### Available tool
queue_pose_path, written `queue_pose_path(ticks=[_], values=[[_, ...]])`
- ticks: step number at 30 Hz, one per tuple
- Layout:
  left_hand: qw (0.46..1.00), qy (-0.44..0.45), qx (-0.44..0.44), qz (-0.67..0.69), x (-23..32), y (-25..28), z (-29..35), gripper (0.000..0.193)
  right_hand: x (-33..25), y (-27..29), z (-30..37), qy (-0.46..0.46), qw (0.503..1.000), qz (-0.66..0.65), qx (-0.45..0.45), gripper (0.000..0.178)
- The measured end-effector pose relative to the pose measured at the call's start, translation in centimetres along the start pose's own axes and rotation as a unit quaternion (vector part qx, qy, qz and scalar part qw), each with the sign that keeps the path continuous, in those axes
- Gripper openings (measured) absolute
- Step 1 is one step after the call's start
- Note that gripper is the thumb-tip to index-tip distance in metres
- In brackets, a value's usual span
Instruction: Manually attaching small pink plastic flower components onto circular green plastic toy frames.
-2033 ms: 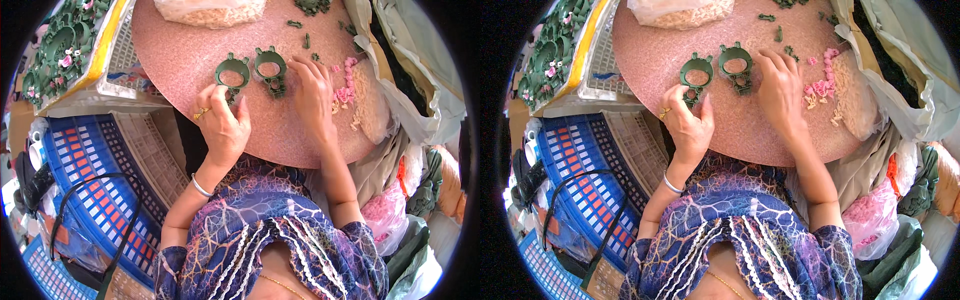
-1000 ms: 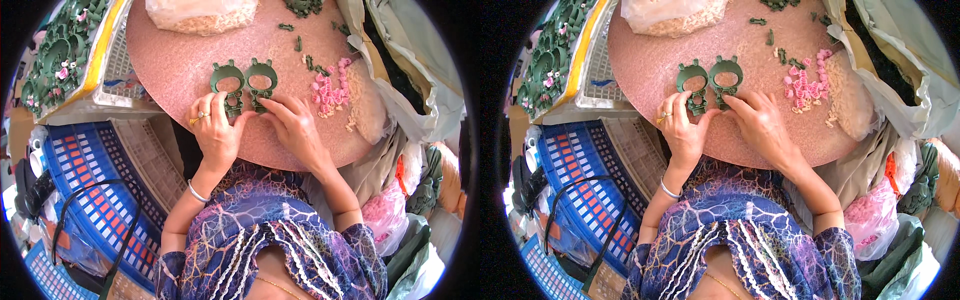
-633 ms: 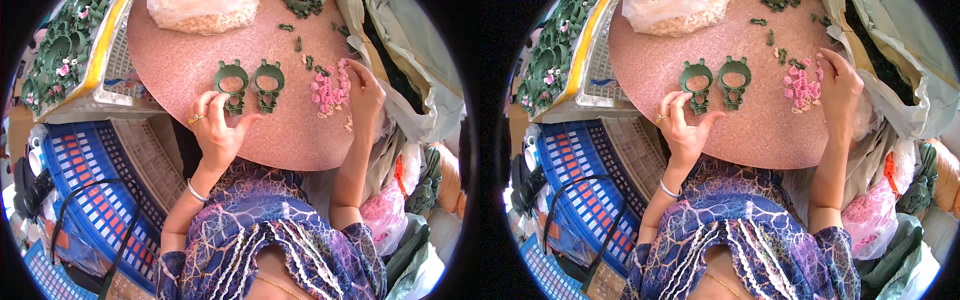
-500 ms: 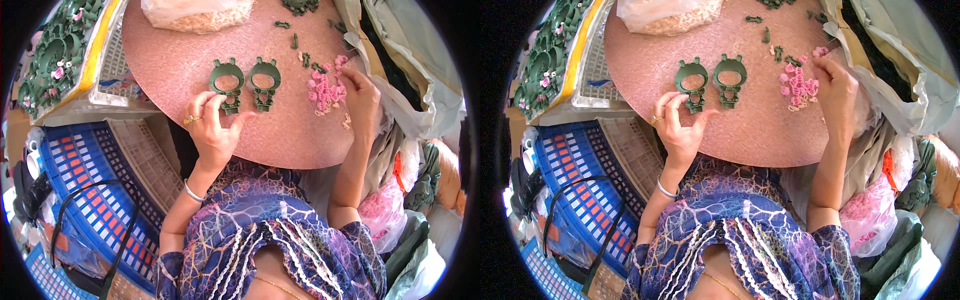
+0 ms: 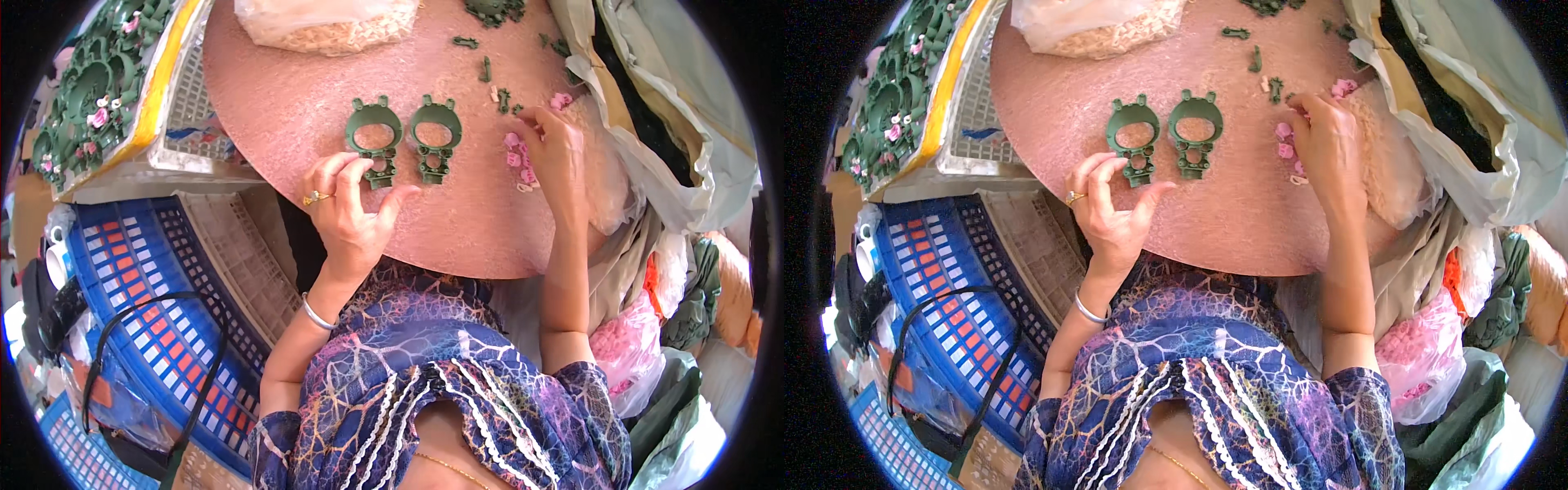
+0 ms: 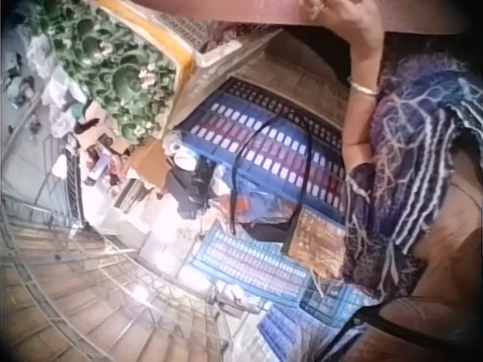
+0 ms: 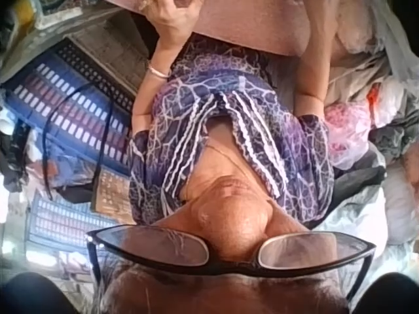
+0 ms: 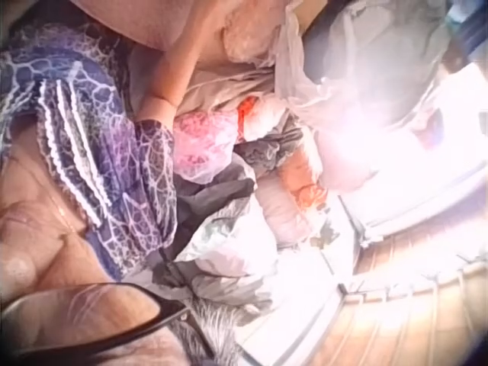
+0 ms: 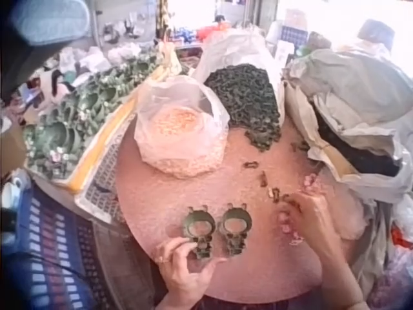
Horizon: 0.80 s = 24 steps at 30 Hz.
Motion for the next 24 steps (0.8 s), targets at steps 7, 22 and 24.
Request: queue_pose_path(ticks=[7,22,24], values=[[0.999,-0.007,0.008,-0.046,0.5,-0.6,-0.1,0.073,-0.8,-1.6,1.0,-0.065,0.990,0.009,-0.128,0.015],[0.998,0.007,0.033,0.060,-0.3,0.1,0.2,0.053,-13.0,-4.2,0.3,0.143,0.968,-0.193,0.074,0.018],[0.996,0.002,0.037,0.076,-0.3,0.4,0.2,0.053,-13.3,-5.1,0.5,0.136,0.975,-0.169,0.057,0.014]])
Point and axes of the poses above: each hand's wrist, its own z-axis away from the middle knuckle, its own y-axis out of the back of the hand, x = y × z, the point moved 7 cm from there along -z, towards the middle knuckle, and after that the axes turned 14 degrees about y, right-handed, at the moved point
